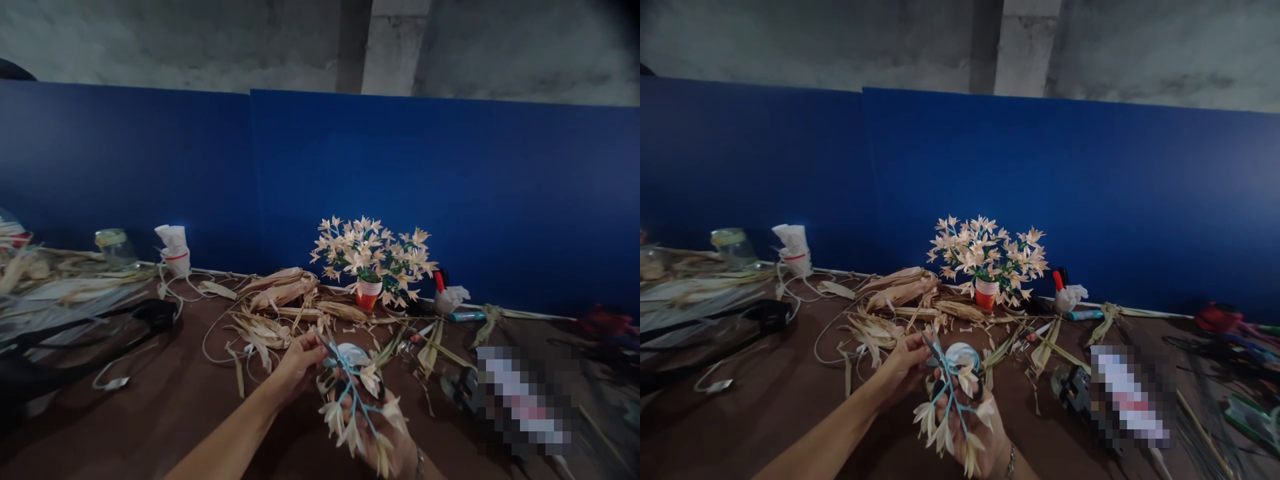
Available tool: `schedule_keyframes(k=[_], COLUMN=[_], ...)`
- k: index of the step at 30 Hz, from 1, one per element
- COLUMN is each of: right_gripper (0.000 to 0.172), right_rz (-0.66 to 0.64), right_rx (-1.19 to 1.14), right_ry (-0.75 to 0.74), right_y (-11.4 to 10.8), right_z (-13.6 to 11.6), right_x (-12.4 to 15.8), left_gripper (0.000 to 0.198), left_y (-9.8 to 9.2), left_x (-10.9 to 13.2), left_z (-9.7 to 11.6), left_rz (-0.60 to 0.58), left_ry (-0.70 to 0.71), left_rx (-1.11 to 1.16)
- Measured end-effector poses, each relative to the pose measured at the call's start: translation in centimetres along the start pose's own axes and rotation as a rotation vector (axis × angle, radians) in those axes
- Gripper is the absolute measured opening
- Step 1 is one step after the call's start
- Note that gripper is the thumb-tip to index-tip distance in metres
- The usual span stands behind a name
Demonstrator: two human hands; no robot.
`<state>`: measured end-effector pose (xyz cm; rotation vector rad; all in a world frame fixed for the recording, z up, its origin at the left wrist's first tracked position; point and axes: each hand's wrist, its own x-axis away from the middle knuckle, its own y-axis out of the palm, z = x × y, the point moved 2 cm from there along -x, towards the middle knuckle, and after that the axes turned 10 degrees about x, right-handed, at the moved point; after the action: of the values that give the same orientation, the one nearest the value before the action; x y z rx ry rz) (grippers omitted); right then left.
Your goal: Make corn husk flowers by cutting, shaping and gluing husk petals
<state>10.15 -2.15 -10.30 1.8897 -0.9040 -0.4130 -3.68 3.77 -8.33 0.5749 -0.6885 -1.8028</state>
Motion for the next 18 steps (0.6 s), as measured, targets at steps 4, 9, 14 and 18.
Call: schedule_keyframes(k=[4,9,14,18], right_gripper=[0.028,0.022,0.026,0.025], right_rz=[-0.025,-0.024,-0.011,0.008], right_rx=[-0.046,0.036,0.054,-0.045], right_ry=[0.015,-0.006,-0.089,0.028], right_y=[0.3,-0.1,-0.1,0.3], right_z=[0.0,0.0,-0.1,-0.1], right_x=[0.0,0.0,-0.1,-0.3], left_gripper=[0.022,0.027,0.03,0.03], left_y=[-0.2,-0.8,-0.7,-0.2], left_x=[0.0,-0.2,-0.2,0.1], left_z=[0.5,0.4,0.6,1.4], left_rz=[0.033,0.002,0.019,0.031], left_ry=[0.0,-0.031,-0.055,-0.055], left_rx=[-0.059,-0.067,-0.108,-0.169])
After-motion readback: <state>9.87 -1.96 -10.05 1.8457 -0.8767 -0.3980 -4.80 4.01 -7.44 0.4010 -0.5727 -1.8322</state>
